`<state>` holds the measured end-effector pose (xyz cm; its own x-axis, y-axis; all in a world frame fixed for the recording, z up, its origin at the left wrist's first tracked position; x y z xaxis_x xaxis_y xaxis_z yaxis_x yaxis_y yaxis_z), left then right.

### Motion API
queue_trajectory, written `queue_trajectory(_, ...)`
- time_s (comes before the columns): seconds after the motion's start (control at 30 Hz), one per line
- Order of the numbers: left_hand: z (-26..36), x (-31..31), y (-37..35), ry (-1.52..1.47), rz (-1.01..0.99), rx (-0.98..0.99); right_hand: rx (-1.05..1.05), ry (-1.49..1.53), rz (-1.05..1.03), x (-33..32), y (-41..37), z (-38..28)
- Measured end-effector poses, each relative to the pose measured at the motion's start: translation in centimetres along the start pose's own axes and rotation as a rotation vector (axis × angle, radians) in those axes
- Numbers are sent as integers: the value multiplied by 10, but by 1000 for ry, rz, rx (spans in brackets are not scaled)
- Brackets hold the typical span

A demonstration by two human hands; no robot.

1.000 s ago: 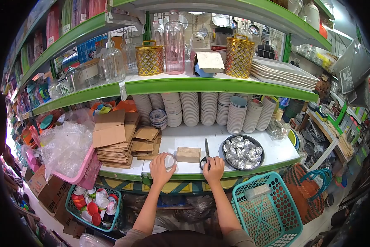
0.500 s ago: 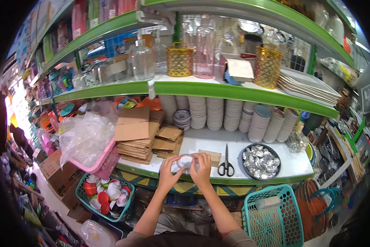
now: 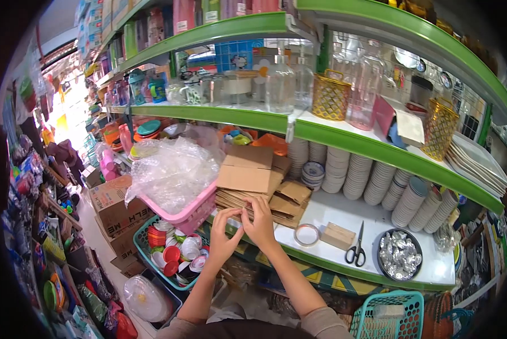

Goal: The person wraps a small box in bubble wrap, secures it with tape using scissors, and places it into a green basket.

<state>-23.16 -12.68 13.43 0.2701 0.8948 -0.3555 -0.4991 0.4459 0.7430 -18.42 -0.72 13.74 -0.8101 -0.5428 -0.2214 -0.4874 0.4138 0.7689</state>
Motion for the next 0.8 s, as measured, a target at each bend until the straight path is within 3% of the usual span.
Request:
queue_trajectory(0.27, -37, -72, 34, 18, 93, -57, -14, 126, -88, 83, 58, -8)
queue_trajectory(0.37, -53, -101, 46, 143, 125, -29, 51, 387, -75, 122, 85, -5)
queue_trajectory(0.5, -79, -140, 57, 340, 156, -28, 23, 396, -80, 174, 121, 9)
queue_trajectory(0.6, -102, -161, 61, 480, 123, -49, -200, -94, -174, 216, 131, 24)
queue_trajectory(0.63, -108, -165, 64, 482, 125, -50, -201, -92, -175, 227, 132, 36)
queue_trajectory(0.7, -119, -171, 69, 759, 136, -32, -41, -174, -642, 263, 121, 56)
queue_trajectory(0.8, -160, -168, 81, 531, 44, -93, 76, -130, -786, 270, 113, 49)
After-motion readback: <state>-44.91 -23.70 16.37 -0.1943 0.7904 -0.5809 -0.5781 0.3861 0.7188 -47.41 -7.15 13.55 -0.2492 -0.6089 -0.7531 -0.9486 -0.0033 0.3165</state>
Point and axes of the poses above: each hand's wrist, its own y-axis towards the middle knuckle, its own x-axis out of the palm, z = x × y, the point moved 6 cm from there along y, towards the middle knuckle, and after that the axes turned 4 degrees about y, right-handed, at the moved point
